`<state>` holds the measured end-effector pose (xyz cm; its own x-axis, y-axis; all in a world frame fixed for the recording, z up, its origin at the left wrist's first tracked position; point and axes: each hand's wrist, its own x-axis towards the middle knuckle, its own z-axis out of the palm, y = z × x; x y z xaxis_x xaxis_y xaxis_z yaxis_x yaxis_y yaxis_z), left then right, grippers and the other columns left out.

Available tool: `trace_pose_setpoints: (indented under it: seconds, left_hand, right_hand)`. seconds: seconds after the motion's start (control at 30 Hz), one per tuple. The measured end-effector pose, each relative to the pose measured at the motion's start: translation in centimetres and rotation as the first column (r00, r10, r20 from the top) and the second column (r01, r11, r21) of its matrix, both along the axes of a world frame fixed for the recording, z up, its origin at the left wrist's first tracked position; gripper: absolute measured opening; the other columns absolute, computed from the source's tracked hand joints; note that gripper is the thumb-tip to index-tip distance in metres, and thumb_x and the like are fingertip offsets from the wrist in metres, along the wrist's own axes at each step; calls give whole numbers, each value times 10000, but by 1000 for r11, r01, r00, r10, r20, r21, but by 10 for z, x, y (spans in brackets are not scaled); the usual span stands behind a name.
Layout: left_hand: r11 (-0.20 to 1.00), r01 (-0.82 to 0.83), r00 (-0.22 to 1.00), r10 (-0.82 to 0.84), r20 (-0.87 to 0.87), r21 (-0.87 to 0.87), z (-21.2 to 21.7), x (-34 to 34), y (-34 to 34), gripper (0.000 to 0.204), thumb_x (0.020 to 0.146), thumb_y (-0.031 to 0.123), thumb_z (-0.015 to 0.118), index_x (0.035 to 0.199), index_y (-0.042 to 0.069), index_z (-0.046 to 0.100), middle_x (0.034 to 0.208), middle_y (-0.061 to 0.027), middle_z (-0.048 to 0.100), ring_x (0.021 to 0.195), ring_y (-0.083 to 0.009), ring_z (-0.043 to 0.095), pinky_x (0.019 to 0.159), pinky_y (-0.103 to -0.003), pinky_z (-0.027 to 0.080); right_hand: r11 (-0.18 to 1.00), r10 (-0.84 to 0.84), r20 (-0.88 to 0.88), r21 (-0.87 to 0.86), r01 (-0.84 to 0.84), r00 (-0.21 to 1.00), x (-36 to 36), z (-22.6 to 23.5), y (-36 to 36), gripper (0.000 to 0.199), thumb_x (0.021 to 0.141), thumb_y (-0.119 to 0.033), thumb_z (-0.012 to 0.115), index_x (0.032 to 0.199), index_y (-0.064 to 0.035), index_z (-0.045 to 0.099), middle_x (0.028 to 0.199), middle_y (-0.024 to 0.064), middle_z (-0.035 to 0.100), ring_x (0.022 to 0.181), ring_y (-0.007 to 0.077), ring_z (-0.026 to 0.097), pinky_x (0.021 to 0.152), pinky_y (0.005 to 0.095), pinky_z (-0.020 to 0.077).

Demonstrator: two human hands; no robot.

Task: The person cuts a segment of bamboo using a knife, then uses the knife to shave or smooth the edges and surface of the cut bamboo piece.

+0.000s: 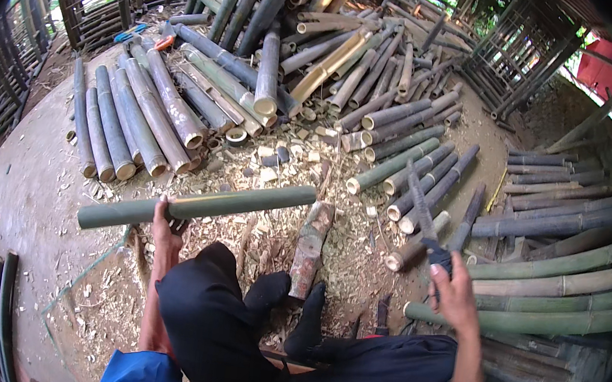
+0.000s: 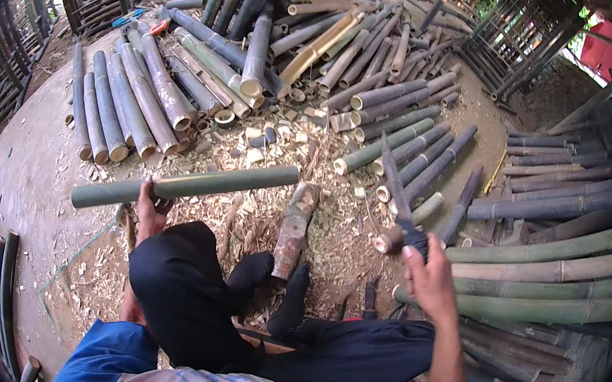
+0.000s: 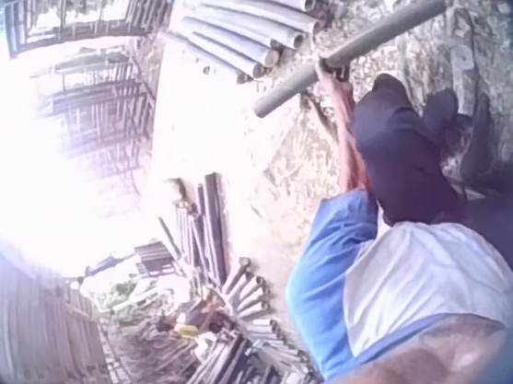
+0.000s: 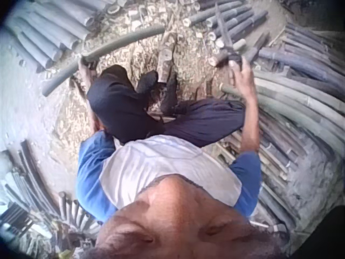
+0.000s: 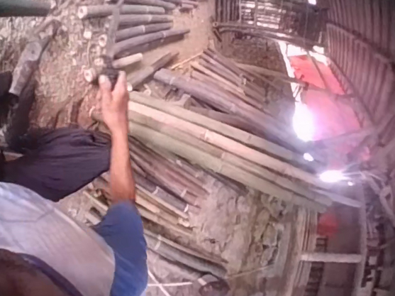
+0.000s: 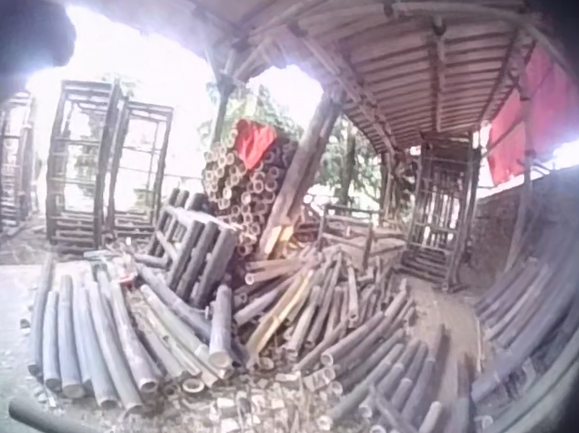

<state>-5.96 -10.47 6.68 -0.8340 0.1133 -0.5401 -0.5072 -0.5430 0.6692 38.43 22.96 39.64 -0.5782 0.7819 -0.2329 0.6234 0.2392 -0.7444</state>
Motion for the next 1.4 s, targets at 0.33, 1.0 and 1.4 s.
trace_pose_setpoints:
  seconds: [0.33, 1.0, 1.4]
  left_hand:
    - [911, 264, 942, -173, 288, -316, -33, -29, 47, 668, 875, 592, 833, 1161, 30, 613, 923, -108, 686, 837, -287, 717, 734, -448, 619]
    - [-429, -118, -407, -802, 437, -896, -23, -13, 168, 503, 545, 274, 916, 1006, 166, 746, 907, -69, 749, 911, -292, 732, 820, -462, 561]
    - [-353, -122, -364, -854, 373, -928, -28, -14, 159, 407, 559, 228, 865, 946, 152, 765, 818, -89, 754, 785, -312, 750, 713, -456, 592]
  right_hand:
    - [964, 139, 161, -249, -96, 977, -10, -126, 58, 332, 1081, -295, 631, 1221, -14, 520, 665, 46, 597, 468, 142, 571, 422, 324, 462]
    - [842, 486, 108, 206, -498, 867, -94, -248, 34, 462, 1027, -273, 707, 1315, 25, 501, 959, 305, 719, 828, 490, 735, 661, 534, 578]
    - [767, 550, 106, 329, -551, 829, -122, -219, 18, 334, 1024, -220, 710, 1139, 19, 508, 881, 259, 708, 729, 418, 750, 590, 480, 599]
